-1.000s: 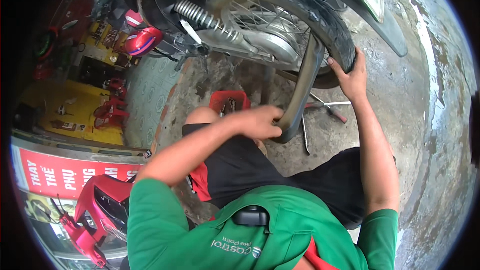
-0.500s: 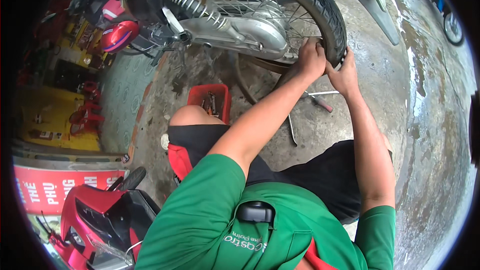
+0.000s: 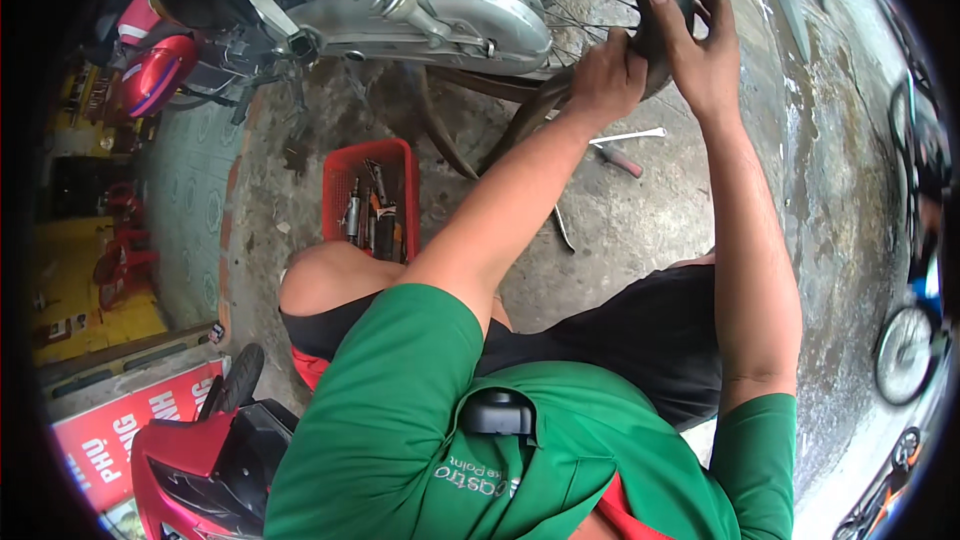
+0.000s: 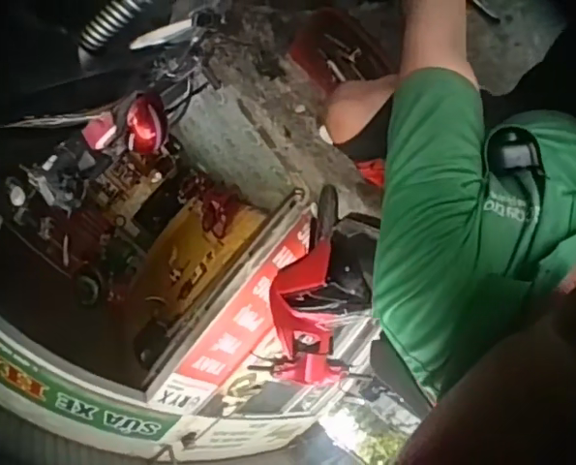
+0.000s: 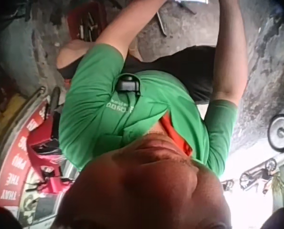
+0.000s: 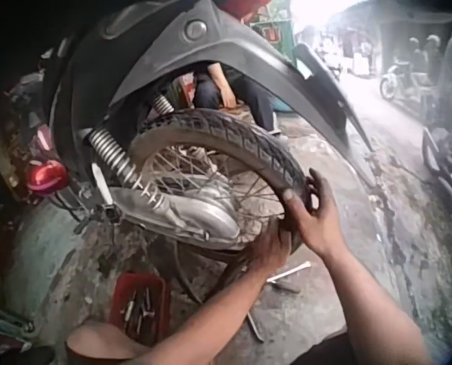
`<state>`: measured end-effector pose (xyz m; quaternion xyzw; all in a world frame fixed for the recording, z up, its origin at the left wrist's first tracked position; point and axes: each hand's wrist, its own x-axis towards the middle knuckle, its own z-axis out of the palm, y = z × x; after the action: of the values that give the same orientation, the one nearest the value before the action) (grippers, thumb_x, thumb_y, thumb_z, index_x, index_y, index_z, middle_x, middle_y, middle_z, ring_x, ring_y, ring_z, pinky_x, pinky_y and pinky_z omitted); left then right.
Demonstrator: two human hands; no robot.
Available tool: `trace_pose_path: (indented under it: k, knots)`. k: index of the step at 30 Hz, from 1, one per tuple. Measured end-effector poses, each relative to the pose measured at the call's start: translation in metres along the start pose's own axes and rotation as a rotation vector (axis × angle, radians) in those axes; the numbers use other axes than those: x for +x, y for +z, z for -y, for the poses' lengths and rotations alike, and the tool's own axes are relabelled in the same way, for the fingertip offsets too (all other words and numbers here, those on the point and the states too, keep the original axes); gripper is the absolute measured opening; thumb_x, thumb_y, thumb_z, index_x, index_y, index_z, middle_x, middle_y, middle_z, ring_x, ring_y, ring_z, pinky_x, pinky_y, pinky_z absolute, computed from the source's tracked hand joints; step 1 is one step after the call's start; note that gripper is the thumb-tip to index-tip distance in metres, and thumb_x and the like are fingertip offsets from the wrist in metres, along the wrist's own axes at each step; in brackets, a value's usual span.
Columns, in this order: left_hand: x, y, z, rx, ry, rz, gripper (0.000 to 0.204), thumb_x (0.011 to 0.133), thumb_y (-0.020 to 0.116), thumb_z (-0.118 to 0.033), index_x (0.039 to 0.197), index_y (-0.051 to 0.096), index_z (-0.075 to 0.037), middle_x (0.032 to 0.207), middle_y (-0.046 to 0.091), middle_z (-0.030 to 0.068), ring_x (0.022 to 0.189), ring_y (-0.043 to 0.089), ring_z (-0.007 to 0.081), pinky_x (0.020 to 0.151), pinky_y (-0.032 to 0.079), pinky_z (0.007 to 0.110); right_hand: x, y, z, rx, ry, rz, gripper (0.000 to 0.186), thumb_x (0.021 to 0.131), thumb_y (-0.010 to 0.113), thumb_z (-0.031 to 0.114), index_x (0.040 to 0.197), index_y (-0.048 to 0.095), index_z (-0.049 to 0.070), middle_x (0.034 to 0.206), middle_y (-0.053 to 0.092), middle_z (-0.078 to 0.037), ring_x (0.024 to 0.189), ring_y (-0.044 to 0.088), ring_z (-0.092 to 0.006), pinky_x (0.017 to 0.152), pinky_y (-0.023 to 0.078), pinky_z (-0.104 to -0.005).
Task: Repair or replace the inner tube of a motorcycle tire.
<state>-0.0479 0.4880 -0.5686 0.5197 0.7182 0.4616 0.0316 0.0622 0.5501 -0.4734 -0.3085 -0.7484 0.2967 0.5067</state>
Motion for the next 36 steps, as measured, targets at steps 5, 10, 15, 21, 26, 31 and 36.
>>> trace_pose_path:
  k: [5, 10, 15, 21, 26, 31, 36]
  knots:
    - [-0.017, -0.013, -0.011, 0.025, -0.128, 0.061, 0.031, 0.094, 0.059, -0.028, 0.102, 0.056, 0.003, 0.088, 0.068, 0.03, 0.086, 0.066, 0.0507, 0.078, 0.052, 0.057, 0.001, -0.02, -0.044, -0.083, -0.093, 0.192, 0.082, 0.086, 0.082, 0.045, 0.144, 0.047, -0.001, 0.135, 0.06, -0.021, 0.117, 0.064, -0.0331, 0.094, 0.053, -0.0434]
    - [-0.041, -0.061, -0.009, -0.025, -0.188, 0.355, 0.039, 0.09, 0.073, -0.033, 0.096, 0.062, 0.004, 0.09, 0.072, 0.025, 0.087, 0.071, 0.041, 0.079, 0.055, 0.049, -0.039, -0.021, -0.083, -0.037, 0.064, 0.319, 0.081, 0.082, 0.086, 0.042, 0.14, 0.046, 0.002, 0.134, 0.059, -0.019, 0.117, 0.064, -0.0313, 0.091, 0.053, -0.0443]
    - [-0.052, -0.156, -0.082, -0.131, -0.382, 0.72, 0.036, 0.089, 0.076, -0.027, 0.101, 0.065, 0.005, 0.085, 0.07, 0.0163, 0.08, 0.07, 0.0244, 0.075, 0.055, 0.04, -0.046, -0.026, -0.114, -0.014, 0.16, 0.395, 0.084, 0.081, 0.087, 0.042, 0.14, 0.042, 0.003, 0.132, 0.061, -0.017, 0.118, 0.064, -0.0308, 0.091, 0.053, -0.0451]
    - [-0.123, -0.241, -0.117, -0.369, -0.46, 0.595, 0.041, 0.091, 0.076, -0.031, 0.111, 0.065, 0.002, 0.086, 0.067, 0.012, 0.075, 0.064, 0.0194, 0.072, 0.054, 0.037, -0.045, -0.021, -0.108, -0.034, 0.135, 0.432, 0.085, 0.081, 0.088, 0.042, 0.14, 0.04, 0.003, 0.134, 0.06, -0.017, 0.121, 0.062, -0.031, 0.092, 0.052, -0.046]
    - [-0.061, -0.202, -0.07, 0.069, -0.425, 0.91, 0.068, 0.088, 0.079, -0.039, 0.135, 0.057, 0.005, 0.114, 0.069, 0.0224, 0.097, 0.069, 0.028, 0.087, 0.056, 0.039, -0.039, -0.02, -0.101, -0.031, 0.152, 0.401, 0.089, 0.079, 0.089, 0.042, 0.142, 0.039, 0.003, 0.137, 0.06, -0.018, 0.122, 0.062, -0.0313, 0.094, 0.051, -0.0471]
    - [-0.007, -0.125, -0.051, -0.172, -0.133, 0.268, 0.065, 0.092, 0.075, -0.033, 0.136, 0.053, 0.008, 0.136, 0.059, 0.0304, 0.118, 0.065, 0.039, 0.096, 0.053, 0.041, -0.007, -0.011, -0.057, 0.156, -0.106, 0.158, 0.093, 0.079, 0.089, 0.043, 0.145, 0.04, -0.002, 0.134, 0.062, -0.022, 0.122, 0.062, -0.0306, 0.101, 0.049, -0.0441]
    - [0.032, -0.049, -0.056, -0.381, -0.019, -0.136, 0.039, 0.09, 0.066, -0.022, 0.115, 0.061, 0.007, 0.104, 0.068, 0.0279, 0.095, 0.068, 0.0444, 0.084, 0.053, 0.049, 0.047, 0.003, 0.027, 0.042, -0.146, 0.277, 0.086, 0.083, 0.086, 0.04, 0.143, 0.045, -0.004, 0.131, 0.062, -0.02, 0.121, 0.06, -0.0268, 0.105, 0.046, -0.038]
